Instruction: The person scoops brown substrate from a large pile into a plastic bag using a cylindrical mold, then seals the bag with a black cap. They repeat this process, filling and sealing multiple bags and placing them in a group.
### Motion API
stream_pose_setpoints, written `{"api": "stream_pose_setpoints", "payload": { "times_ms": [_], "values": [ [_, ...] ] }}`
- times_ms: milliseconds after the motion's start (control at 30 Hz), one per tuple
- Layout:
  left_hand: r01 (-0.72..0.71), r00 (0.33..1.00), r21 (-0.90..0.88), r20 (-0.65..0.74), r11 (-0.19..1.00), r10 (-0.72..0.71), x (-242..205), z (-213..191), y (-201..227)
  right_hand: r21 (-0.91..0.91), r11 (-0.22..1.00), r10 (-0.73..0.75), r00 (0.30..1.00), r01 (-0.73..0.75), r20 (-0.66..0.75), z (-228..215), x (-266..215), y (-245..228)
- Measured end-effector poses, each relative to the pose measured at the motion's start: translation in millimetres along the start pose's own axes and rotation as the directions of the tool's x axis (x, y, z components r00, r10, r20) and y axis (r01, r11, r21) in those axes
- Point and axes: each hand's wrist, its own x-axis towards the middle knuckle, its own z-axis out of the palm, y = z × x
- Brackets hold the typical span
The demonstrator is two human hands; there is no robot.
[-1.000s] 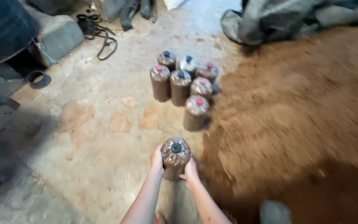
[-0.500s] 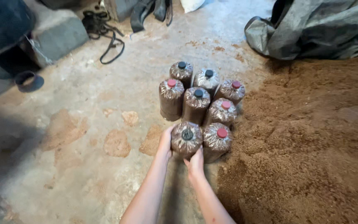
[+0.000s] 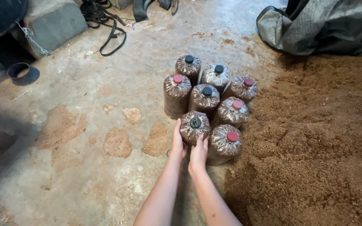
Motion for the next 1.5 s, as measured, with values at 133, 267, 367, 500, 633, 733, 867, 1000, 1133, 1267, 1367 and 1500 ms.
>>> {"api": "stream_pose_setpoints", "payload": {
  "times_ms": [133, 267, 367, 500, 633, 733, 867, 1000, 1133, 1267, 1367, 1500],
  "values": [
    [-0.034, 0.999, -0.058, -0.041, 0.998, 0.031, 0, 7, -6, 0.044, 0.999, 0.014, 1.0, -0.014, -0.007, 1, -37, -18],
    [-0.162, 0.952, 0.117, -0.241, 0.98, 0.186, 6, -4, -12, 0.006, 0.998, 0.069, 0.998, -0.069, -0.001, -62, -6, 43],
    [-0.251, 0.914, 0.169, -0.284, 0.953, 0.291, 33, -27, -38, -0.126, 0.99, 0.06, 0.998, -0.057, 0.021, -128, 12, 78],
    [-0.243, 0.746, 0.678, -0.327, 0.694, 0.581, 40, -84, -93, -0.275, 0.957, 0.106, 0.993, -0.089, 0.047, -208, 3, 62],
    [-0.225, 0.734, 0.762, -0.278, 0.607, 0.62, 2, -151, -165, -0.386, 0.919, 0.124, 0.989, -0.083, 0.084, -298, 4, 45],
    [-0.04, 0.879, 0.917, -0.156, 0.397, 0.45, -71, -174, -200, -0.519, 0.844, 0.169, 0.985, -0.134, 0.021, -357, -12, 16],
    [-0.122, 0.962, 0.962, 0.054, -0.246, -0.266, -185, -180, -232, -0.675, 0.733, 0.112, 0.994, -0.087, -0.006, -440, -46, -24],
    [-0.536, 0.82, 0.33, -0.013, -0.777, -0.572, -241, -157, -231, -0.946, 0.148, 0.08, 0.95, 0.287, 0.301, -482, -111, -116],
    [-0.521, 0.829, 0.288, 0.395, -0.803, -0.396, -278, -128, -218, -0.919, 0.059, 0.153, 0.906, 0.391, 0.395, -508, -205, -208],
    [-0.676, 0.713, 0.237, 0.447, -0.697, -0.54, -395, -22, -214, -0.935, -0.035, 0.077, 0.933, 0.354, 0.35, -536, -320, -293],
    [-0.854, 0.519, 0.292, 0.434, -0.43, -0.737, -504, 35, -206, -0.967, 0.008, -0.036, 0.966, 0.255, 0.254, -557, -393, -324],
    [-0.946, 0.31, 0.239, 0.455, -0.221, -0.835, -524, 75, -269, -0.987, -0.143, -0.052, 0.996, 0.069, 0.077, -631, -419, -334]
  ]
}}
